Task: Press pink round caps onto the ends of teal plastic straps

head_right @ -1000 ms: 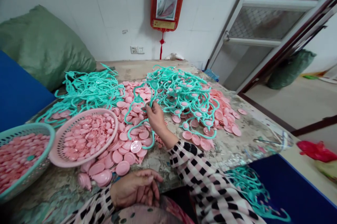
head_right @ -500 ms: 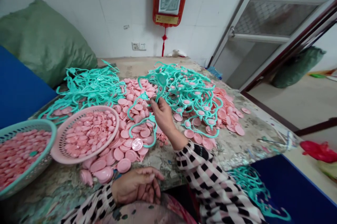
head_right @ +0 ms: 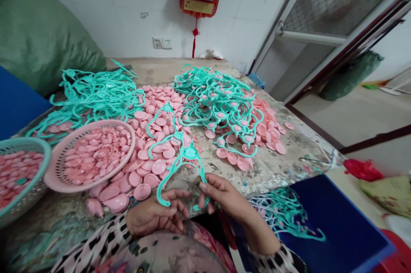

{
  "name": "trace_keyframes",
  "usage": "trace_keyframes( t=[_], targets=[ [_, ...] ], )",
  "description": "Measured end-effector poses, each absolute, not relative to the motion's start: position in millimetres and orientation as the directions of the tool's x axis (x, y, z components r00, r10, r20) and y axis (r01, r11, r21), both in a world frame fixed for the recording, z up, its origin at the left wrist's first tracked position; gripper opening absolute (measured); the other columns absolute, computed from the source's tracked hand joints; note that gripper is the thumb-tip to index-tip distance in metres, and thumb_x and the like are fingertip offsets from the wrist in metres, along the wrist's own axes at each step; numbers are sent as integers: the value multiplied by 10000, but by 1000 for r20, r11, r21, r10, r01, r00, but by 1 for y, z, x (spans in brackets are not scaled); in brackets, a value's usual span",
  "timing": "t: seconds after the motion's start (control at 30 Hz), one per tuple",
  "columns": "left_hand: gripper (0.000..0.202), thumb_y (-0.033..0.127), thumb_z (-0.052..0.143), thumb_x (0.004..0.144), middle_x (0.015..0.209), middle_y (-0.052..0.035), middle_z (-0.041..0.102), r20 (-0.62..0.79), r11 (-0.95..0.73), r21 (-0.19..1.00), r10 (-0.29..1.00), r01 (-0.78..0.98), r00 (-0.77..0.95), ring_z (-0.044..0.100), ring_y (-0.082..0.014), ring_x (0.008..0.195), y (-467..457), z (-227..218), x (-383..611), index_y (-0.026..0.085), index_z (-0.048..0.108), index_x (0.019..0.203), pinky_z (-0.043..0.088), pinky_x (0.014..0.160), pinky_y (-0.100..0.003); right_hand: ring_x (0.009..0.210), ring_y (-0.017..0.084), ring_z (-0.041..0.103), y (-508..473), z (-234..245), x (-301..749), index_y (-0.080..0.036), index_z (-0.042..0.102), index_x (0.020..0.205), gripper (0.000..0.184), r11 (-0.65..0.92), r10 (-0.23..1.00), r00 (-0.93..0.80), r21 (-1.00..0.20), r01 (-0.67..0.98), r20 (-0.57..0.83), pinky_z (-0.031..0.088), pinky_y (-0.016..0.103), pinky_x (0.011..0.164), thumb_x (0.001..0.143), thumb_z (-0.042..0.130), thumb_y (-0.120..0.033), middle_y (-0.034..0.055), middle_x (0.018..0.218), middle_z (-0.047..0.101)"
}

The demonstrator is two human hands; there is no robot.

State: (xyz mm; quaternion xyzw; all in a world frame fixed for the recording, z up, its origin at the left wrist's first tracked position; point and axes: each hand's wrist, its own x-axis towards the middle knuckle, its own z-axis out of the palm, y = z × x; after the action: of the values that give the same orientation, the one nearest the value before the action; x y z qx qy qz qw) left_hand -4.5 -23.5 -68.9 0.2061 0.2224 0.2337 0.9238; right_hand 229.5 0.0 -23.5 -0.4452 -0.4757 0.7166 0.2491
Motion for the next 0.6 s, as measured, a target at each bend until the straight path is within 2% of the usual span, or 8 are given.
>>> trace_keyframes(
  t=[0.13,0.23,0.33,0.5,0.6],
  targets=[
    [497,122,661,729,981,-54,653,-290,799,481,533,-360,795,674,-177,775,-24,-69,-7,183,518,1201,471,802,-373,437,70,509,0,-19,240,-188,562,897,332,-409,763,-487,-901,144,-425,361,183,445,837,575,-515,0,645,666],
    [504,188,697,727,1011,-76,643,-295,803,479,527,-354,797,683,-202,781,-24,-70,-7,175,528,1201,489,781,-373,448,71,505,0,-19,233,-175,562,902,382,-413,692,-558,-885,215,-458,377,177,443,822,579,-548,-2,628,656],
    [426,307,647,812,1035,-96,638,-324,799,493,536,-344,779,698,-233,780,-24,-71,-7,175,520,1197,499,763,-389,425,62,487,-3,-22,218,-166,556,884,408,-428,635,-620,-878,213,-460,378,172,432,819,568,-569,-8,612,648],
    [436,466,504,896,970,-111,678,-358,793,518,542,-322,760,709,-236,732,-24,-73,-5,159,497,1205,511,714,-376,387,46,434,-6,-26,208,-163,554,892,400,-442,651,-623,-884,154,-434,328,164,394,836,547,-559,-8,607,642],
    [430,450,511,899,950,-105,700,-351,786,536,540,-309,765,713,-238,772,-25,-74,-5,166,486,1221,509,731,-366,447,52,480,-1,-24,218,-181,559,985,406,-394,739,-546,-910,128,-396,370,179,431,825,564,-554,7,762,652]
  ],
)
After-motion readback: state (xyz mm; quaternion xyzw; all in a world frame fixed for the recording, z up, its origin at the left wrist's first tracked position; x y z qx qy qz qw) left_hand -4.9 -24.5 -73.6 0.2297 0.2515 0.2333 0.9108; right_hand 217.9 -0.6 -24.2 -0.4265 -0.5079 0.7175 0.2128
